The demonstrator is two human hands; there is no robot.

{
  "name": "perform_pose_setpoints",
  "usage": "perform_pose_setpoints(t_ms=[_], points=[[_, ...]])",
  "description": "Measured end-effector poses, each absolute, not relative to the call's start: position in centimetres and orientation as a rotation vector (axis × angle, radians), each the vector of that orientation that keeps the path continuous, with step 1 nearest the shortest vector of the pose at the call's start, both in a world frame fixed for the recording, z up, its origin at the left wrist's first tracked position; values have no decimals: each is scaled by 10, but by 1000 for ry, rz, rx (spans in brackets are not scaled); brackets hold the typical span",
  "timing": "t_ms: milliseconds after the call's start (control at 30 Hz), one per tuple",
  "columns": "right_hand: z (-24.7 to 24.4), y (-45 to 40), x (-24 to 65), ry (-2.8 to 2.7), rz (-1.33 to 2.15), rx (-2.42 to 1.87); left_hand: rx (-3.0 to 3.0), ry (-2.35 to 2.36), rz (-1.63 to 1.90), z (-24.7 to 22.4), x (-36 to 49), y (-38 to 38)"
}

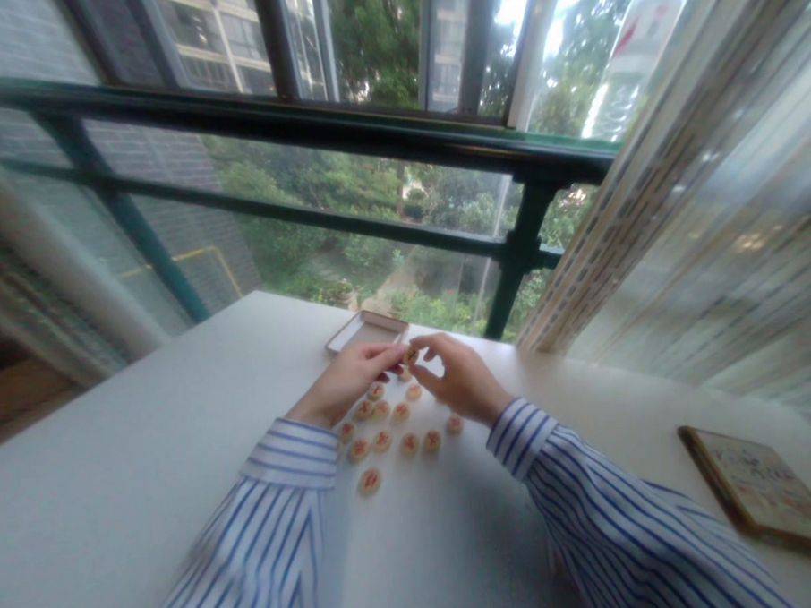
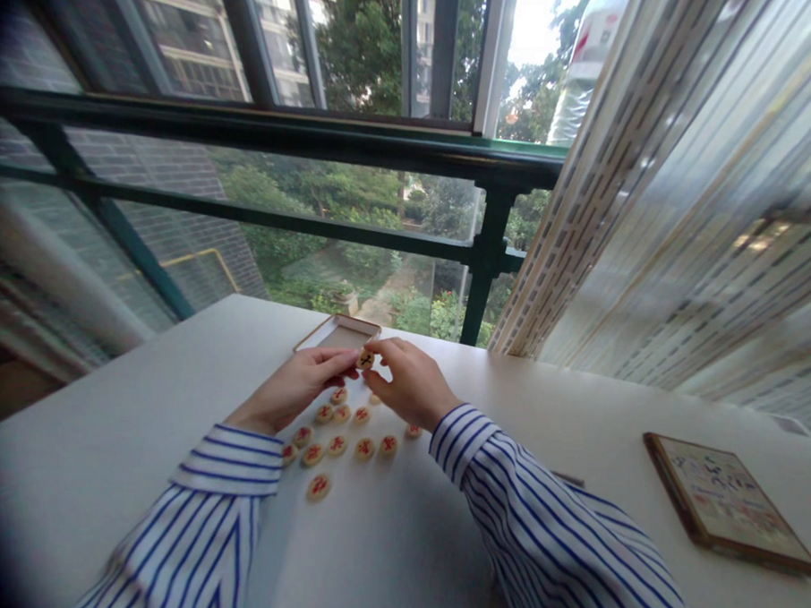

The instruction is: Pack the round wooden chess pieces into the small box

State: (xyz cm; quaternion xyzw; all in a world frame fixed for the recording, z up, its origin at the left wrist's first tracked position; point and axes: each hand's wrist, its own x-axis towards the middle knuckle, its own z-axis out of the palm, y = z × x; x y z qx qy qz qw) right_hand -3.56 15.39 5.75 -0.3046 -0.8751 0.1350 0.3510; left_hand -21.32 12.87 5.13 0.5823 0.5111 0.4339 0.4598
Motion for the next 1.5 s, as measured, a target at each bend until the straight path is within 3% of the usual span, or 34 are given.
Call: perform_pose_setpoints(t_ms=[1067,1500], points=[[79,125,2,-2295,333,-851,1551,1191,1013,69,-185,109],[91,96,41,-2223,290,-870,1287,1091,1192,61,-128,66]])
